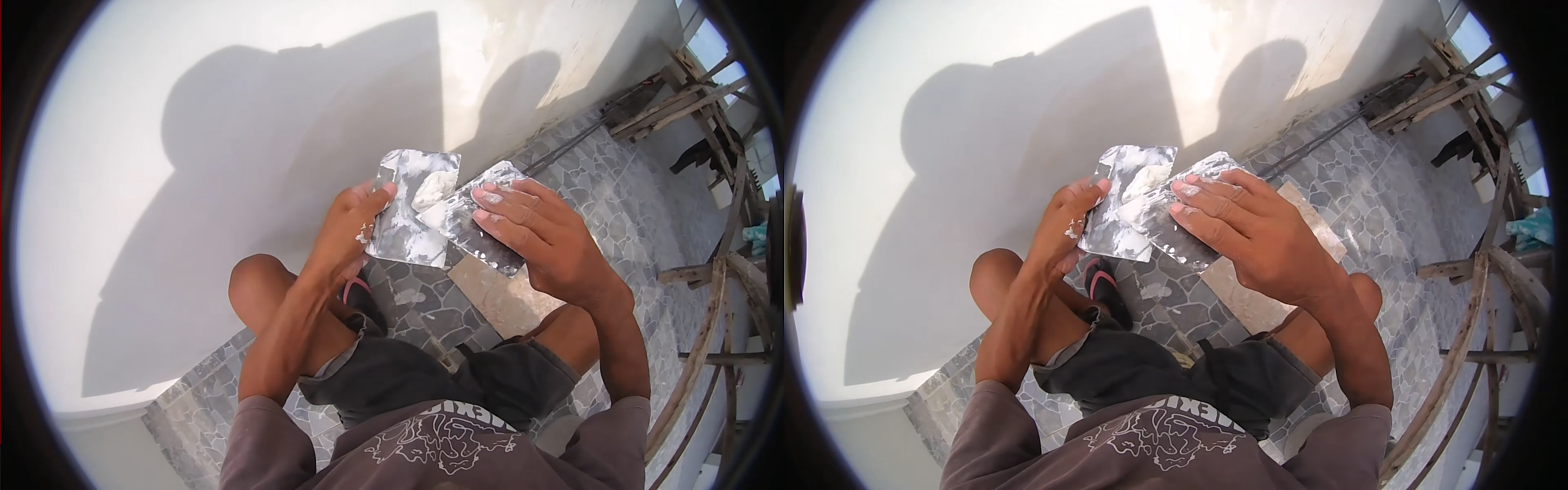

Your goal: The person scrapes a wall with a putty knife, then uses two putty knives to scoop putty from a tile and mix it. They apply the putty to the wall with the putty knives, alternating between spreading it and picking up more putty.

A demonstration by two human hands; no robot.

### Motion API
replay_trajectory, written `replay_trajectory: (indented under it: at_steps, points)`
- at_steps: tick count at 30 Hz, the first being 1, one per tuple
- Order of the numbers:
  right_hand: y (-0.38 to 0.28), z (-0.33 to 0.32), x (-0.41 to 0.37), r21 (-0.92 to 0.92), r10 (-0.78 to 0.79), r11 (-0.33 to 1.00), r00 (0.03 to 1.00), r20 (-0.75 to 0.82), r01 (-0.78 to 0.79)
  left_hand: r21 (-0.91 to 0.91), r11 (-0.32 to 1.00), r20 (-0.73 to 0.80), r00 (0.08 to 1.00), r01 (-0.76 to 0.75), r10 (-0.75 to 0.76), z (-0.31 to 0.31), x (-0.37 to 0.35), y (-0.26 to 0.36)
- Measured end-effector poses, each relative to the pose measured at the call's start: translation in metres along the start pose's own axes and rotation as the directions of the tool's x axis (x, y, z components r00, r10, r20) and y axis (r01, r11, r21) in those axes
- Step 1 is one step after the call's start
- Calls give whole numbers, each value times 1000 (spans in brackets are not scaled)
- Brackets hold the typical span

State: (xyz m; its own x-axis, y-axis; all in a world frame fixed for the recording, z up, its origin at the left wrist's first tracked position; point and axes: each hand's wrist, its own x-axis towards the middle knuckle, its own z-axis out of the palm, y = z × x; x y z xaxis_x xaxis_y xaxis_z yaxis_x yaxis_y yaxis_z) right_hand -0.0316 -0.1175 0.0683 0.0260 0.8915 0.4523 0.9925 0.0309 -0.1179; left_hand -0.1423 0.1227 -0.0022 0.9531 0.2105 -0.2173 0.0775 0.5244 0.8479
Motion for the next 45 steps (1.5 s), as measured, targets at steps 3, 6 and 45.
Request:
replay_trajectory:
  at_steps: [3,6,45]
  points:
    - [4,4,11,-20,-59,998,995,79,61,-19,1000,6,1000,13,-12,-2,2,-7]
    - [10,8,17,-23,-91,995,982,168,96,-39,999,36,999,29,-28,-7,5,-13]
    - [179,64,79,775,855,514,291,-430,-368,121,985,-12,992,125,-124,-5,42,-5]
